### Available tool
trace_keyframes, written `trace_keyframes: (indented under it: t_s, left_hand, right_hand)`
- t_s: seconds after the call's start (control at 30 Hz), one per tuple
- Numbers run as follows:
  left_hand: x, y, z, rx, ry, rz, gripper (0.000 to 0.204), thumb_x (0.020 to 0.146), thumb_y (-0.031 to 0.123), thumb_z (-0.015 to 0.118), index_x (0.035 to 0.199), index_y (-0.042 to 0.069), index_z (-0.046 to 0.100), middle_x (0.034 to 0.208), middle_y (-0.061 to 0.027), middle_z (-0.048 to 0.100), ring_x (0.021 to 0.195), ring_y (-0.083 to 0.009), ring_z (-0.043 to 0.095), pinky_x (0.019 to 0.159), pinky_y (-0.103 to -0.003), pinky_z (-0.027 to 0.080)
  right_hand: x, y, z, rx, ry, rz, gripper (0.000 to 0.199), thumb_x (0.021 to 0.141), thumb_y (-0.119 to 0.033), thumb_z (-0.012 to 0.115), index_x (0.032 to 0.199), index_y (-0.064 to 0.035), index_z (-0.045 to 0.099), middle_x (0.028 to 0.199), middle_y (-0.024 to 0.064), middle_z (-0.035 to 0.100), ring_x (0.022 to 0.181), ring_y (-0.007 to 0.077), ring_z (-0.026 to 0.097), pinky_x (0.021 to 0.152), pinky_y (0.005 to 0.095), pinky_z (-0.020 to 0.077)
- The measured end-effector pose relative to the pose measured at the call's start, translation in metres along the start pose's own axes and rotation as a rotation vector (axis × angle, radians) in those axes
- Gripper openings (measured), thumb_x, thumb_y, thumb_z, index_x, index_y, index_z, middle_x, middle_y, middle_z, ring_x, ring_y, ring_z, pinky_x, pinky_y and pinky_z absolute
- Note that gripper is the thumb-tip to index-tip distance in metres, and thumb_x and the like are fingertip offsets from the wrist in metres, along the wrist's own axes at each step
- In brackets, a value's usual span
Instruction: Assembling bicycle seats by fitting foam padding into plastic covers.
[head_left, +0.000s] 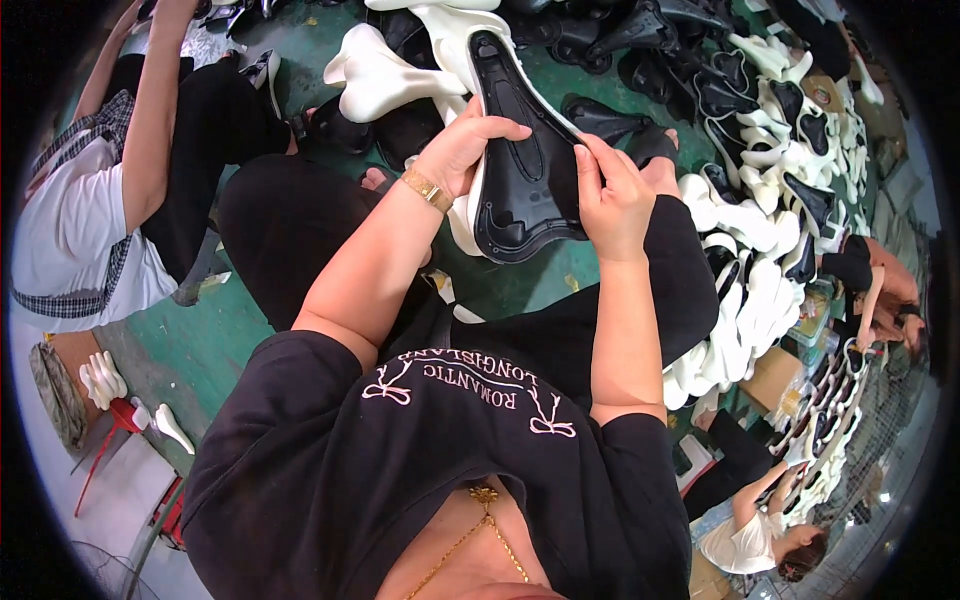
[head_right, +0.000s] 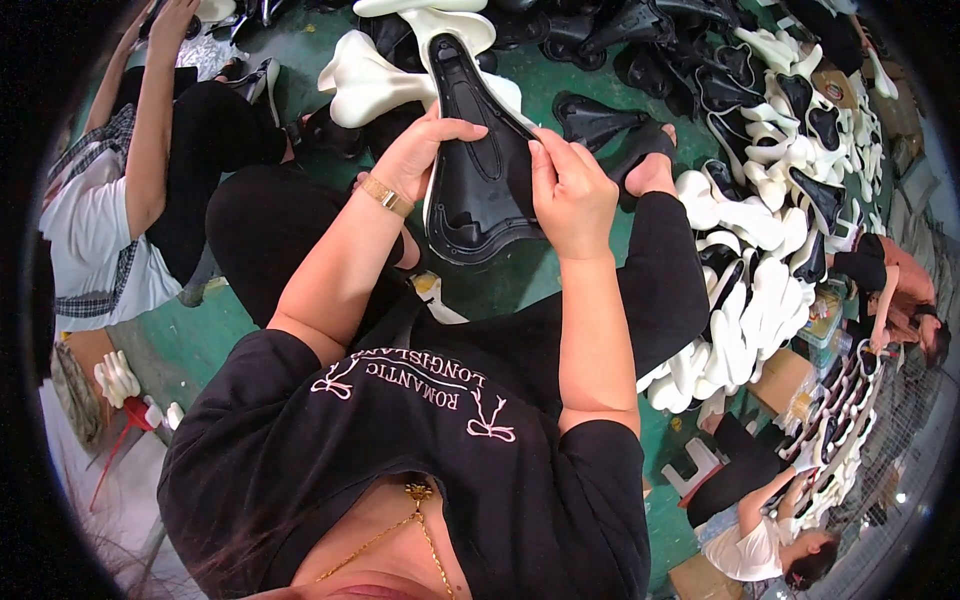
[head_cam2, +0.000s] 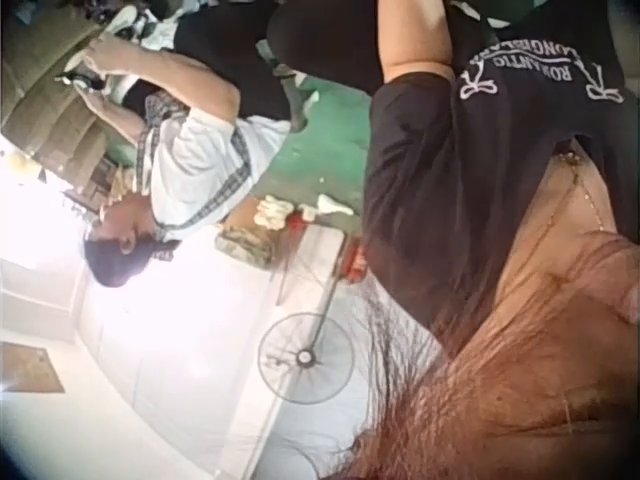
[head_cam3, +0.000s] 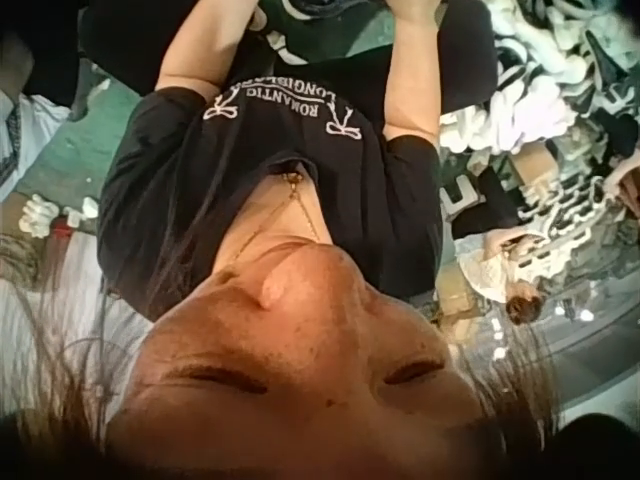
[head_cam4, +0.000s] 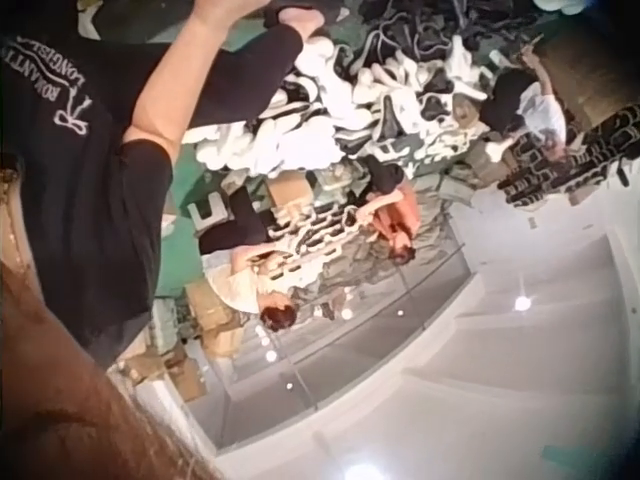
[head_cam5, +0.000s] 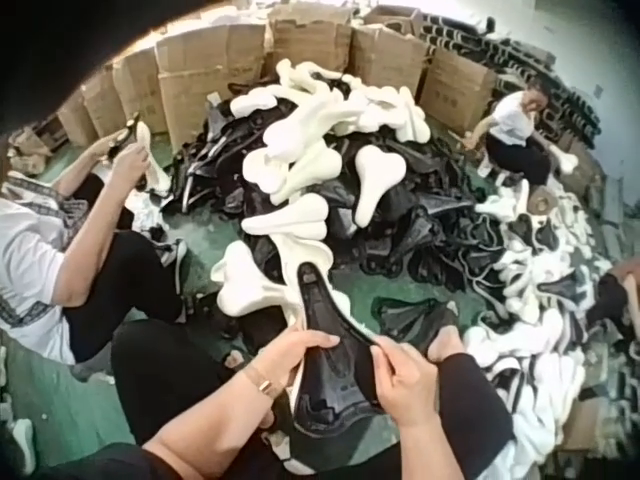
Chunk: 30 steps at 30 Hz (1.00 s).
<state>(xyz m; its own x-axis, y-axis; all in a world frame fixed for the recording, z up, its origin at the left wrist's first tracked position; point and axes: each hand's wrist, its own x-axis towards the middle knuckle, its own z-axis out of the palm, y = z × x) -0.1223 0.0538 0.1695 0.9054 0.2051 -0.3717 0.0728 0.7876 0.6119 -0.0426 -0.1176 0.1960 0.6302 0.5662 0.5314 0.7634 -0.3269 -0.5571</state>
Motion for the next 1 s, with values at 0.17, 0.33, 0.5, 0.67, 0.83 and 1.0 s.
trace_keyframes:
  t_s: [0.17, 0.33, 0.5, 0.67, 0.83, 1.0]
  left_hand:
    - [0.002, 0.0, -0.001, -0.024, 0.016, -0.03, 0.039, 0.075, -0.006, 0.061, 0.111, 0.002, 0.048, 0.095, -0.0106, 0.061, 0.082, -0.022, 0.066, 0.075, -0.036, 0.058]
    - [0.002, -0.001, -0.003, -0.038, 0.022, -0.042, 0.032, 0.079, -0.001, 0.061, 0.109, 0.003, 0.051, 0.094, -0.0097, 0.063, 0.082, -0.0214, 0.067, 0.074, -0.034, 0.058]
    - [0.001, -0.003, -0.004, -0.142, -0.011, -0.149, 0.03, 0.086, 0.016, 0.067, 0.109, 0.003, 0.054, 0.1, -0.0087, 0.065, 0.085, -0.0173, 0.067, 0.076, -0.032, 0.057]
    - [-0.008, -0.003, 0.01, 0.039, -0.024, -0.095, 0.044, 0.093, 0.038, 0.056, 0.117, 0.001, 0.059, 0.11, -0.0091, 0.066, 0.094, -0.0163, 0.066, 0.086, -0.031, 0.053]
    - [-0.006, -0.002, 0.01, 0.048, -0.091, -0.055, 0.068, 0.095, 0.058, 0.038, 0.135, 0.003, 0.044, 0.128, -0.0085, 0.055, 0.109, -0.0151, 0.057, 0.094, -0.029, 0.046]
    - [-0.009, -0.004, 0.011, 0.132, -0.063, -0.041, 0.073, 0.094, 0.062, 0.036, 0.139, 0.005, 0.039, 0.136, -0.0096, 0.048, 0.12, -0.0164, 0.05, 0.101, -0.03, 0.04]
  right_hand:
    - [0.003, 0.0, 0.0, -0.036, 0.016, -0.016, 0.011, 0.084, -0.011, 0.067, 0.094, -0.0081, 0.069, 0.068, 0.0048, 0.062, 0.052, 0.0191, 0.058, 0.047, 0.0299, 0.045]
    - [0.004, 0.004, 0.004, -0.027, 0.007, -0.013, 0.01, 0.084, -0.014, 0.067, 0.093, -0.0095, 0.068, 0.068, 0.0043, 0.063, 0.054, 0.0207, 0.059, 0.048, 0.031, 0.0456]
    - [0.008, 0.009, 0.007, -0.028, 0.023, 0.014, 0.01, 0.084, -0.015, 0.066, 0.091, -0.0082, 0.068, 0.072, 0.0065, 0.065, 0.057, 0.0235, 0.061, 0.05, 0.0327, 0.047]
    - [0.016, 0.016, -0.002, -0.003, 0.001, 0.094, 0.012, 0.084, -0.015, 0.067, 0.091, -0.0052, 0.069, 0.077, 0.0116, 0.067, 0.064, 0.0256, 0.065, 0.057, 0.0322, 0.0501]
    - [0.017, 0.02, -0.002, 0.129, -0.028, 0.213, 0.016, 0.086, -0.015, 0.067, 0.096, -0.0025, 0.07, 0.079, 0.0121, 0.069, 0.063, 0.0181, 0.065, 0.06, 0.0277, 0.0496]
    - [0.008, 0.026, -0.001, 0.301, -0.057, 0.478, 0.02, 0.087, -0.016, 0.067, 0.1, 0.0003, 0.07, 0.072, 0.0015, 0.066, 0.061, 0.0041, 0.053, 0.056, 0.0206, 0.0423]
